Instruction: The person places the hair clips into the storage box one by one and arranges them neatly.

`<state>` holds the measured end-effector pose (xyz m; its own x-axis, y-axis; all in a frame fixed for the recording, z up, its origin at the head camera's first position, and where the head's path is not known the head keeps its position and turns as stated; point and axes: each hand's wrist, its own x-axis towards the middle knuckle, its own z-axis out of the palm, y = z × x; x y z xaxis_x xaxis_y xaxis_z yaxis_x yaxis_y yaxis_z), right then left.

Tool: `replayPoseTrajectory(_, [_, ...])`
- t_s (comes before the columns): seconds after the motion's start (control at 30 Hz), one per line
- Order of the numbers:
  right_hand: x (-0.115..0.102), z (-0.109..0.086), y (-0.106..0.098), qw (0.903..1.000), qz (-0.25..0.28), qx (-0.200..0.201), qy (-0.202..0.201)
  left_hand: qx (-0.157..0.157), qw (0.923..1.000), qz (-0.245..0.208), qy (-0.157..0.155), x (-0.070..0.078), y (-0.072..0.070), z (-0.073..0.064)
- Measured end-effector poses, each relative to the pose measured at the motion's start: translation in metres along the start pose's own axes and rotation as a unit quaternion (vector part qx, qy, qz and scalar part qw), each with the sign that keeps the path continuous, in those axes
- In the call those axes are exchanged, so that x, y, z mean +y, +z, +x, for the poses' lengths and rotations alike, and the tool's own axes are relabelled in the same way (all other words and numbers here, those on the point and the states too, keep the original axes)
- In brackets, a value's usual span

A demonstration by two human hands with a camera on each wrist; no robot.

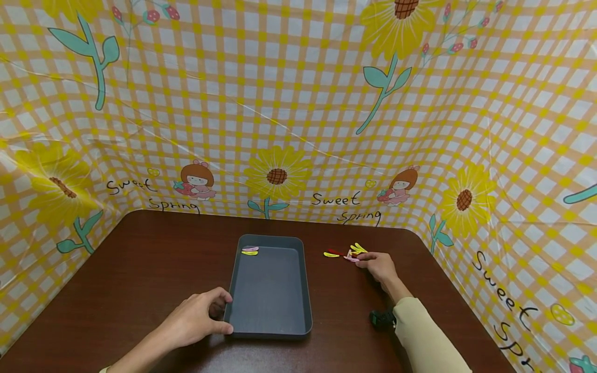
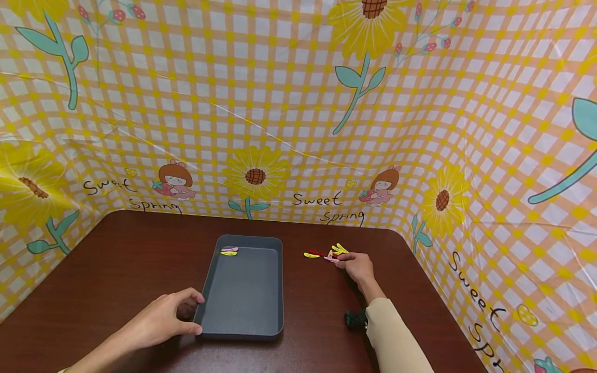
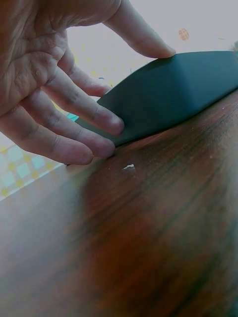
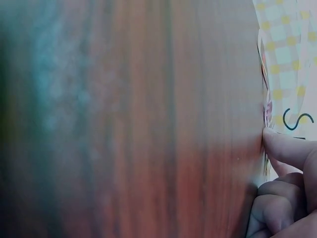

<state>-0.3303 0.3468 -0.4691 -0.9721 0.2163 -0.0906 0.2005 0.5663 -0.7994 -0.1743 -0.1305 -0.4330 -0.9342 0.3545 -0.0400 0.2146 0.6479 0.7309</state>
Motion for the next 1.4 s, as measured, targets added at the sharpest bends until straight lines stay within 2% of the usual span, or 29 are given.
replayPoseTrajectory(0.4, [-0.002,-0.005,0.001,0.9994,-0.026,0.005,-0.023,0.001,1.0000,0.001,-0.002,-0.001,0.000,0.000])
replayPoseTrajectory(0.9, [-0.006,-0.012,-0.002,0.9975,-0.055,-0.013,-0.043,-0.002,1.0000,-0.001,0.007,-0.001,0.000,-0.001])
replayPoseTrajectory(1.13, [-0.005,-0.008,-0.002,0.9994,-0.005,-0.028,-0.017,-0.003,1.0000,-0.003,0.008,0.000,-0.001,0.000])
replayPoseTrajectory(1.4, [-0.006,-0.007,-0.001,0.9990,0.007,-0.035,-0.027,0.000,1.0000,-0.002,0.004,0.000,-0.001,-0.001])
